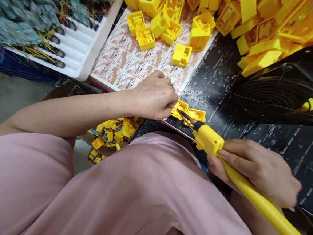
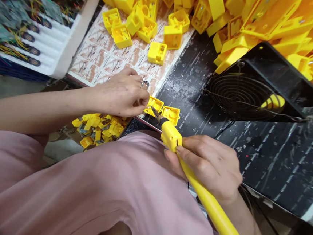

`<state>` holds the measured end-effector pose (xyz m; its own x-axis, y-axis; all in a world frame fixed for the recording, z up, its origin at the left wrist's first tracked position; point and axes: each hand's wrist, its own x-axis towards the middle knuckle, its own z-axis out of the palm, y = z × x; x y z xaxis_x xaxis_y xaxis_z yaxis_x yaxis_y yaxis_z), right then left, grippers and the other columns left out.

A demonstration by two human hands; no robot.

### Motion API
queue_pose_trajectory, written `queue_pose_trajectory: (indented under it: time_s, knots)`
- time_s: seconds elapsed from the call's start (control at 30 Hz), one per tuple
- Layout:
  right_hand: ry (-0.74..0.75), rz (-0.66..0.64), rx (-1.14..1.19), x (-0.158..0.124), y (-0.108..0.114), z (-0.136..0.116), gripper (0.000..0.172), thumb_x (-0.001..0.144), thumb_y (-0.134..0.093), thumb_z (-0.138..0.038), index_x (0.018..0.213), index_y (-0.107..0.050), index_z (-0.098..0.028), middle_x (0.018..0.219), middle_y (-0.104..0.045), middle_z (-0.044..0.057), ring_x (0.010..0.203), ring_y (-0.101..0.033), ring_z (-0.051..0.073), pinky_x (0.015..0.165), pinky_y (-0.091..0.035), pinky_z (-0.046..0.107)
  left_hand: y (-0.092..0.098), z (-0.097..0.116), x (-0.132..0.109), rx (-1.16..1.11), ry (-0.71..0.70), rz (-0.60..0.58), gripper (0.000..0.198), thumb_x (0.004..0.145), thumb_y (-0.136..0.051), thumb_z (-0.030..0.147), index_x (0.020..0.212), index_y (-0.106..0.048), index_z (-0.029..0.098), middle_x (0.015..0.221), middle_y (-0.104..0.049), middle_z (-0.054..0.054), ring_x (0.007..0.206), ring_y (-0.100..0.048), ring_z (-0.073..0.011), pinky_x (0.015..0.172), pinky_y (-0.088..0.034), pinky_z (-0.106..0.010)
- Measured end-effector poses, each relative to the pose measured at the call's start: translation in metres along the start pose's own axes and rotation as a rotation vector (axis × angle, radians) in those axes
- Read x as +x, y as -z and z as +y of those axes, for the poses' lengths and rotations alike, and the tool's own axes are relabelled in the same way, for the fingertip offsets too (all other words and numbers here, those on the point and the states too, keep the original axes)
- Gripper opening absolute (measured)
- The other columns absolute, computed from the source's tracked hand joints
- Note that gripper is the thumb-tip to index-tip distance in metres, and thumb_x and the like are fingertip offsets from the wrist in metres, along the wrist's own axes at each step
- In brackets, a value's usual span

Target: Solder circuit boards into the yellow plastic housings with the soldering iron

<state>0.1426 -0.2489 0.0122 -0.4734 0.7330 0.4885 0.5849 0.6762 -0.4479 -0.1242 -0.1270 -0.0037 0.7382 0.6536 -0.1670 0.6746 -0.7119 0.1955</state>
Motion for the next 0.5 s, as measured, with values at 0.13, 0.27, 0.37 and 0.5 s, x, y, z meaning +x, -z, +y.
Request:
queue_pose_trajectory:
  time_s: [0.13,0.27,0.37,0.5]
  knots:
    - [0.064,0.015,0.001,0.0074,-0.0076,0.0011,0.015,0.098,-0.073,-0.014,0.087,-0.064,-0.018,0.075,-0.071,0.002,0.067,-0.07,0.009,0.067,-0.061,0.019,0.0022,-0.0017,-0.0013,0.028,-0.033,-0.016,0.023,0.083,-0.053,0.03,0.074,-0.072,0.022,0.065,-0.063,-0.003,0.084,-0.065,-0.0242,0.094,-0.044,-0.045]
    - [0.099,0.047,0.036,0.0091,-0.0116,0.0034,0.022,0.088,-0.082,-0.007,0.091,-0.062,-0.017,0.076,-0.072,0.002,0.068,-0.069,0.009,0.062,-0.057,0.018,0.0014,-0.004,-0.0017,0.013,-0.058,0.0,0.024,0.084,-0.053,0.03,0.075,-0.073,0.022,0.068,-0.067,-0.003,0.085,-0.066,-0.0244,0.095,-0.044,-0.047]
    - [0.074,0.046,0.042,0.0041,-0.0101,0.0042,0.018,0.094,-0.077,-0.012,0.091,-0.062,-0.02,0.077,-0.072,0.001,0.067,-0.069,0.009,0.063,-0.059,0.02,0.001,-0.0048,-0.0015,-0.003,-0.065,0.021,0.023,0.084,-0.054,0.03,0.073,-0.073,0.022,0.067,-0.066,-0.003,0.085,-0.066,-0.024,0.095,-0.045,-0.046]
    - [-0.004,0.118,0.023,0.0007,-0.0041,0.0044,0.016,0.107,-0.061,-0.028,0.092,-0.064,-0.021,0.073,-0.069,0.003,0.065,-0.068,0.012,0.058,-0.059,0.024,0.0018,-0.003,-0.0005,0.033,-0.061,0.001,0.022,0.082,-0.054,0.028,0.072,-0.072,0.021,0.065,-0.065,-0.003,0.084,-0.066,-0.0249,0.096,-0.045,-0.046]
